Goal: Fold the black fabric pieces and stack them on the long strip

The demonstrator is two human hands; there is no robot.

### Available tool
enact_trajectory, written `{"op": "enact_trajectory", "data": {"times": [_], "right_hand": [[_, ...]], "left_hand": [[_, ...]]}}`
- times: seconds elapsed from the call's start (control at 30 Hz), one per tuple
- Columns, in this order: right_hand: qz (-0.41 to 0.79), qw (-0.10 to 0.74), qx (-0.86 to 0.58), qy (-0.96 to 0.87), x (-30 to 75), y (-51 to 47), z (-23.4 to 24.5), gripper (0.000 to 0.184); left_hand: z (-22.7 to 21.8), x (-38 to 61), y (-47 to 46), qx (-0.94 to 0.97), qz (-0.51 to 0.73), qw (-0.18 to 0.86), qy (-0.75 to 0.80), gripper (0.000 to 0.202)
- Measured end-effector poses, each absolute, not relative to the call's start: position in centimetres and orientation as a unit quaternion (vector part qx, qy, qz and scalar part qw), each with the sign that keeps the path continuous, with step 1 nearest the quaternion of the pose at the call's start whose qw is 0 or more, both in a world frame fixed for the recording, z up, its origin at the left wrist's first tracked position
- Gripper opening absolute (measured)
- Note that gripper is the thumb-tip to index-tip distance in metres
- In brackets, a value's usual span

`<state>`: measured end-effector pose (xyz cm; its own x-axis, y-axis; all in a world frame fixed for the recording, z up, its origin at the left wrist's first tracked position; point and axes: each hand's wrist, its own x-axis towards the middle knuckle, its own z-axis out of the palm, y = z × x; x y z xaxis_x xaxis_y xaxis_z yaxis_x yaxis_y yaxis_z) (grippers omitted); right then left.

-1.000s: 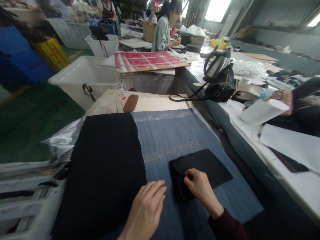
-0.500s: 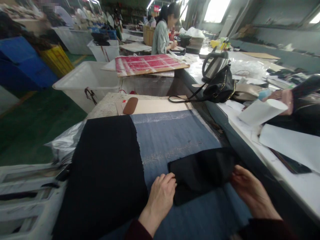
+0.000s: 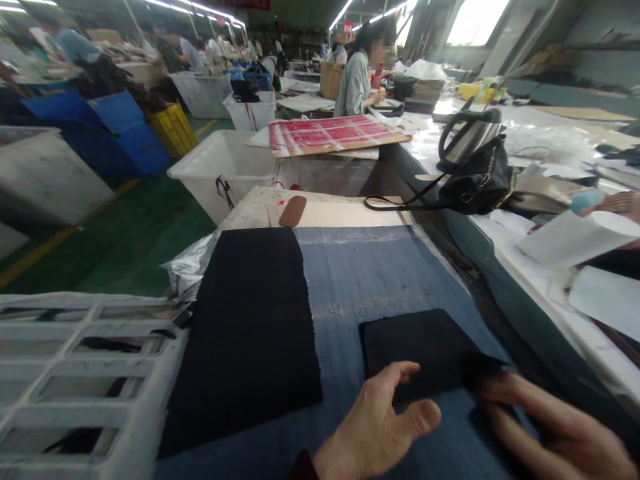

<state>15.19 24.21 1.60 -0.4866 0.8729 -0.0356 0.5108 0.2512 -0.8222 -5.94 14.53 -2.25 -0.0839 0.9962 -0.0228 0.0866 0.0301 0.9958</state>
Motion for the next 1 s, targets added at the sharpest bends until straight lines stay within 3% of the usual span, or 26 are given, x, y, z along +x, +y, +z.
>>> {"op": "enact_trajectory", "data": {"times": [0.07, 0.13, 0.23, 0.33, 0.47, 0.57, 0.63, 0.8, 1.0], "right_hand": [[0.371, 0.174, -0.352, -0.841, 11.8, 22.7, 0.5, 0.01], [0.311, 0.161, -0.293, -0.89, 9.2, 21.9, -0.6, 0.01], [0.235, 0.158, -0.28, -0.917, 7.3, 22.8, -1.2, 0.044], [0.254, 0.058, -0.226, -0.939, 6.7, 25.5, -1.0, 0.075], [0.321, -0.099, -0.206, -0.919, 6.9, 29.1, -1.3, 0.056], [0.349, -0.161, -0.273, -0.882, 8.1, 31.0, -2.6, 0.03], [0.38, -0.17, -0.319, -0.851, 9.3, 31.7, -3.5, 0.022], [0.477, -0.152, -0.372, -0.782, 11.8, 31.8, -4.5, 0.018], [0.55, -0.153, -0.425, -0.703, 12.6, 31.0, -3.0, 0.03]], "left_hand": [[-1.5, -5.6, 13.6, 0.422, 0.537, 0.515, 0.519, 0.047], [-2.1, -5.8, 12.6, 0.383, 0.522, 0.481, 0.591, 0.037], [-4.5, -6.7, 11.1, 0.462, 0.451, 0.348, 0.68, 0.036], [-6.3, -7.8, 10.0, 0.667, 0.402, 0.194, 0.597, 0.026], [-6.3, -9.0, 9.1, 0.771, 0.351, 0.088, 0.524, 0.024], [-5.8, -9.9, 8.3, 0.747, 0.364, 0.105, 0.546, 0.024], [-5.7, -10.4, 7.7, 0.724, 0.372, 0.132, 0.565, 0.023], [-5.3, -10.7, 7.0, 0.7, 0.404, 0.15, 0.569, 0.043], [-3.5, -10.1, 7.3, 0.736, 0.412, 0.123, 0.523, 0.042]]}}
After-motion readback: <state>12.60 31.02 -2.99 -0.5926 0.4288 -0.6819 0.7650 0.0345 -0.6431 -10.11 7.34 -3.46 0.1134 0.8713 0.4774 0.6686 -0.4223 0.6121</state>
